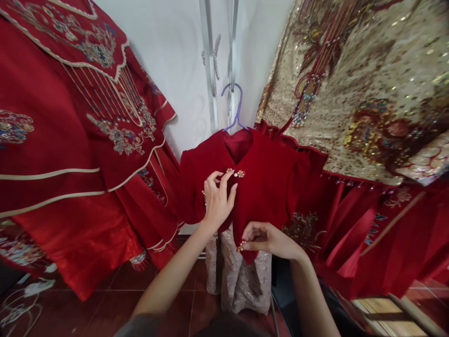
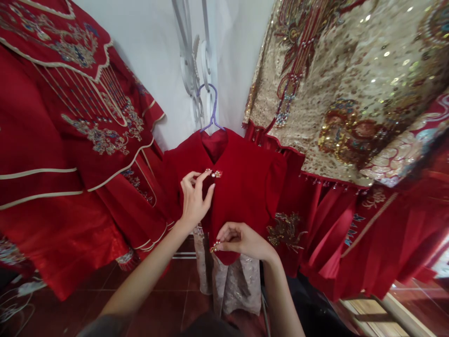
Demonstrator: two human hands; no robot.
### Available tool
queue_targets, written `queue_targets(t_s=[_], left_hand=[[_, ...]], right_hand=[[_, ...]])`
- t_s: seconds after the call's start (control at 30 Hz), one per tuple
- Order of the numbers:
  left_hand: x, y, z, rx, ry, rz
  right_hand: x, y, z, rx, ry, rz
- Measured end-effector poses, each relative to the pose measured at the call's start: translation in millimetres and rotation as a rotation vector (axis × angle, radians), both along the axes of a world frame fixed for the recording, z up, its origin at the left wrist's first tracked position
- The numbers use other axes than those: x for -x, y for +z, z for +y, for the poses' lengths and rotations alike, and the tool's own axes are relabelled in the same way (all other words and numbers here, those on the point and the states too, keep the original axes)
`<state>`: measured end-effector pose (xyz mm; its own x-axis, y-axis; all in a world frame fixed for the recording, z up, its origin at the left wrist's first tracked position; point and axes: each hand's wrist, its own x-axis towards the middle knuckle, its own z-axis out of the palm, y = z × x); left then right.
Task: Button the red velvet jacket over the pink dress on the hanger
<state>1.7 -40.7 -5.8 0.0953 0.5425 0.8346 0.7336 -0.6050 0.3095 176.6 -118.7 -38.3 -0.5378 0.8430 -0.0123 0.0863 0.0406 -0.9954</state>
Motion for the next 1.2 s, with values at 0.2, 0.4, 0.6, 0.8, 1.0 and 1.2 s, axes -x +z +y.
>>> queue_targets(t_s=[0.2, 0.4, 0.6, 0.8, 1.0, 1.2], left_hand=[[13, 34.1, 27, -0.070, -0.076, 0.288], [22, 57.3, 42, -0.042, -0.329, 0.465], [23, 64.2, 46, 0.087, -0.390, 0.326], [21, 61.7, 39, -0.057, 0.010, 0.315], [60, 66.7, 41, -0.042, 0.319, 0.328], [94, 103.7, 48, -0.098, 0.342, 0.289]], right_hand=[[-10, 5.7, -8, -0.002, -0.009, 0.019], [-20, 24.4, -3, -0.159, -0.046, -0.073], [-11, 73.5, 30, -0.374, -0.325, -0.039], [41, 99.8, 77, -0.554, -0.446, 0.205], [17, 104.5, 65, -0.682, -0.791, -0.352], [-56, 144.3, 76, -0.721, -0.844, -0.809]])
